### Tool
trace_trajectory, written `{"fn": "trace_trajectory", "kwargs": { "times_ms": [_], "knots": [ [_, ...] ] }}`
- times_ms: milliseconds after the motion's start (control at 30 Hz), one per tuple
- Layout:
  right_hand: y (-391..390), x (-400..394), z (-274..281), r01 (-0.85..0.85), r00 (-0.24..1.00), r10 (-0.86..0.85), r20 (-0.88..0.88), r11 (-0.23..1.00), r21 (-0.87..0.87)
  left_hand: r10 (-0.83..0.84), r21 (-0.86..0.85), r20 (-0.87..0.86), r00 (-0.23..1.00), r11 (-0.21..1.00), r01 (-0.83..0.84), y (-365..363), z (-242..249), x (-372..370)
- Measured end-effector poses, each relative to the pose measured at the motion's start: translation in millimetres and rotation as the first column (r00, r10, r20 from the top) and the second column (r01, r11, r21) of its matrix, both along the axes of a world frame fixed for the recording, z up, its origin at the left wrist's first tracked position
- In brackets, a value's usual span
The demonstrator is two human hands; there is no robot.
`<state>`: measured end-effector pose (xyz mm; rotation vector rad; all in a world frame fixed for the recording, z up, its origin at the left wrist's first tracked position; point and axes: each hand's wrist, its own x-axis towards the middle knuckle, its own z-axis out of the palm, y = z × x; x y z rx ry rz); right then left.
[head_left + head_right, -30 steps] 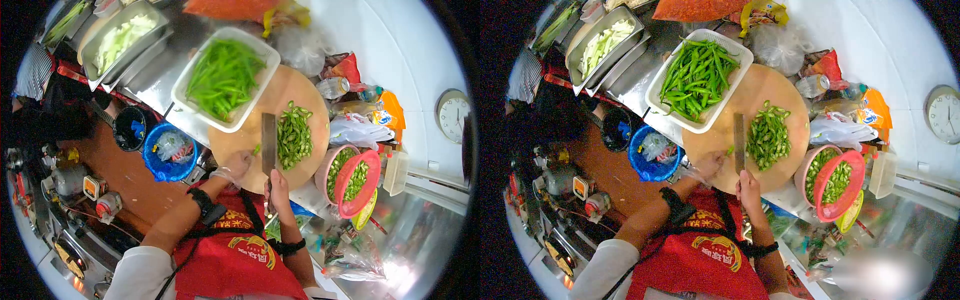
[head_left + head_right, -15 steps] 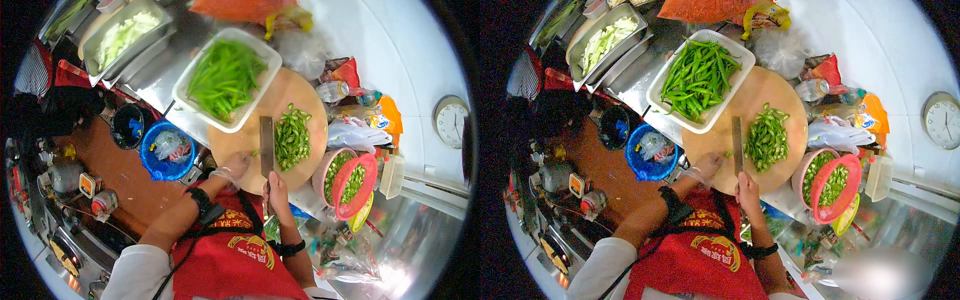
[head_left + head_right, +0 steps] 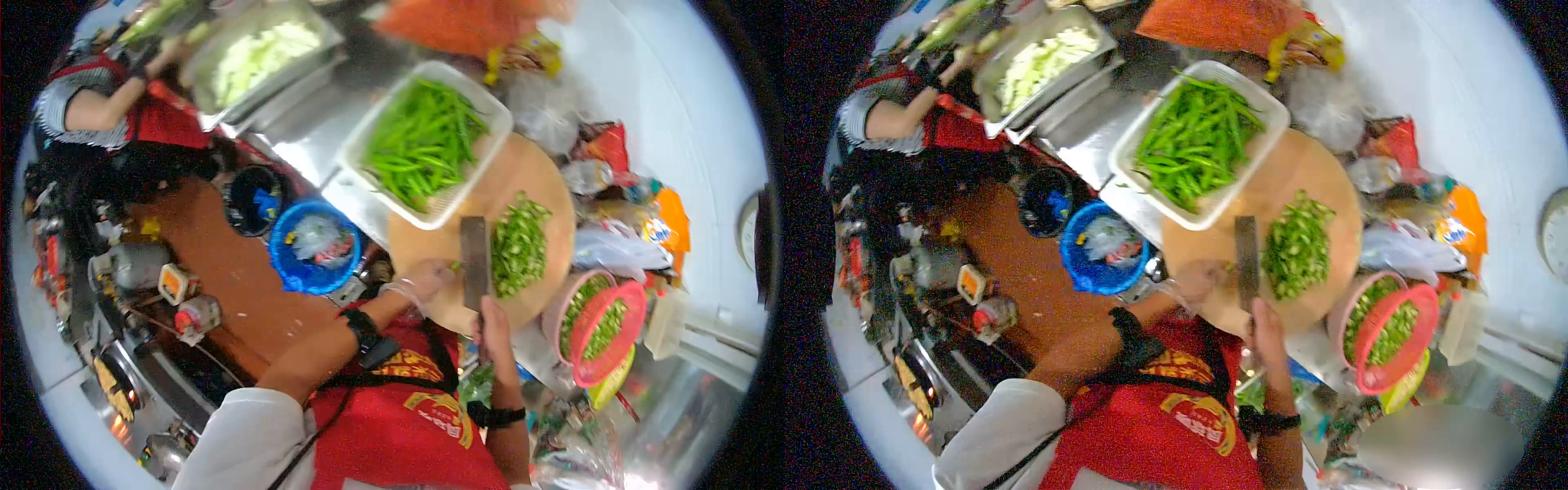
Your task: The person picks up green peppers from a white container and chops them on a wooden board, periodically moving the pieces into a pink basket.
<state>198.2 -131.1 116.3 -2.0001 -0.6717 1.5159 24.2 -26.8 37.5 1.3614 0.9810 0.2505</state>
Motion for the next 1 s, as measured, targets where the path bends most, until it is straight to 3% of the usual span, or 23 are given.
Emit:
{"fn": "trace_trajectory", "kwargs": {
  "times_ms": [33, 100, 167, 200, 233, 267, 300, 333, 400, 433, 467, 500, 600, 700, 767, 800, 867, 900, 933, 1000],
  "knots": [
    [0.8, 4.7, -0.6, 0.021, 1.0, -0.021, -0.009, 1.0, 0.003, 0.015, 0.013, -0.031, 0.999, 1.0, -0.014, 1.2, 1.6, -15.1],
    [-4.4, 15.9, -7.3, 0.035, 0.999, -0.035, 0.002, 0.999, 0.04, 0.001, 0.334, -0.081, 0.997, 0.942, 0.026, 8.0, 17.4, -37.0],
    [-10.5, 15.1, -11.4, 0.069, 0.997, -0.071, 0.024, 0.995, 0.067, -0.038, 0.105, -0.154, 0.987, 0.993, 0.055, 24.8, 46.7, -79.0],
    [-11.7, 12.8, -8.3, 0.139, 0.99, -0.141, 0.019, 0.987, 0.077, -0.043, 0.157, -0.273, 0.961, 0.984, 0.088, 31.6, 27.4, -104.1],
    [-13.2, 10.0, -4.7, 0.216, 0.976, -0.217, 0.011, 0.973, 0.084, 0.098, 0.296, -0.291, 0.952, 0.955, -0.008, 35.2, 38.8, -127.9],
    [-14.4, 6.7, -0.1, 0.24, 0.971, -0.241, -0.004, 0.967, 0.083, 0.128, 0.298, -0.388, 0.913, 0.955, -0.007, 44.5, 41.2, -152.5],
    [-14.4, 3.3, 4.7, 0.219, 0.975, -0.22, 0.008, 0.973, 0.078, 0.224, 0.231, -0.44, 0.87, 0.964, -0.131, 47.7, 46.6, -171.3],
    [-14.0, -0.6, 4.8, 0.197, 0.98, -0.199, 0.017, 0.978, 0.075, 0.258, 0.428, -0.623, 0.738, 0.903, 0.045, 51.1, 40.2, -189.3],
    [-14.8, -1.0, -5.1, 0.158, 0.987, -0.16, 0.033, 0.985, 0.065, 0.357, 0.476, -0.769, 0.531, 0.874, 0.101, 61.0, 73.5, -190.4],
    [-16.1, 0.5, -11.4, 0.098, 0.992, -0.101, 0.069, 0.994, 0.048, 0.349, 0.483, -0.772, 0.531, 0.865, 0.134, 71.8, 77.3, -187.0],
    [-18.4, 1.9, -22.6, 0.13, 0.99, -0.132, 0.058, 0.99, 0.052, 0.486, 0.622, -0.537, 0.69, 0.78, -0.066, 82.1, 80.0, -181.6],
    [-20.7, 2.8, -34.9, 0.081, 0.988, -0.094, 0.126, 0.991, 0.111, 0.584, 0.676, -0.251, 0.772, 0.677, -0.292, 90.6, 82.3, -175.9],
    [-21.5, -0.2, -44.5, 0.05, 0.971, -0.098, 0.216, 0.975, 0.215, 0.438, 0.727, -0.366, 0.821, 0.685, -0.042, 128.7, 117.1, -131.6],
    [-22.6, -1.9, -52.2, 0.051, 0.96, -0.118, 0.253, 0.965, 0.255, 0.412, 0.717, -0.2, 0.889, 0.68, -0.154, 167.6, 97.0, -84.7],
    [-21.5, -3.9, -48.0, 0.034, 0.967, -0.099, 0.234, 0.963, 0.267, 0.398, 0.717, -0.456, 0.796, 0.694, 0.064, 187.1, 91.8, -60.2],
    [-21.4, -4.4, -45.6, 0.04, 0.965, -0.108, 0.238, 0.961, 0.274, 0.394, 0.721, -0.45, 0.801, 0.689, 0.066, 187.8, 99.5, -54.6],
    [-19.8, -2.7, -39.5, -0.01, 0.955, -0.056, 0.293, 0.976, 0.218, 0.376, 0.688, -0.369, 0.85, 0.726, -0.023, 190.1, 117.4, -40.8],
    [-16.7, -4.0, -30.5, 0.004, 0.953, -0.07, 0.294, 0.976, 0.22, 0.417, 0.649, -0.157, 0.895, 0.727, -0.224, 188.1, 121.2, -40.4],
    [-12.8, -5.8, -19.4, 0.02, 0.958, -0.082, 0.275, 0.975, 0.219, 0.403, 0.649, -0.158, 0.901, 0.731, -0.213, 182.8, 125.5, -41.4],
    [-10.0, -7.8, -7.3, 0.043, 0.962, -0.103, 0.254, 0.972, 0.23, 0.479, 0.64, -0.015, 0.878, 0.679, -0.36, 163.1, 171.5, -39.1]
  ]
}}
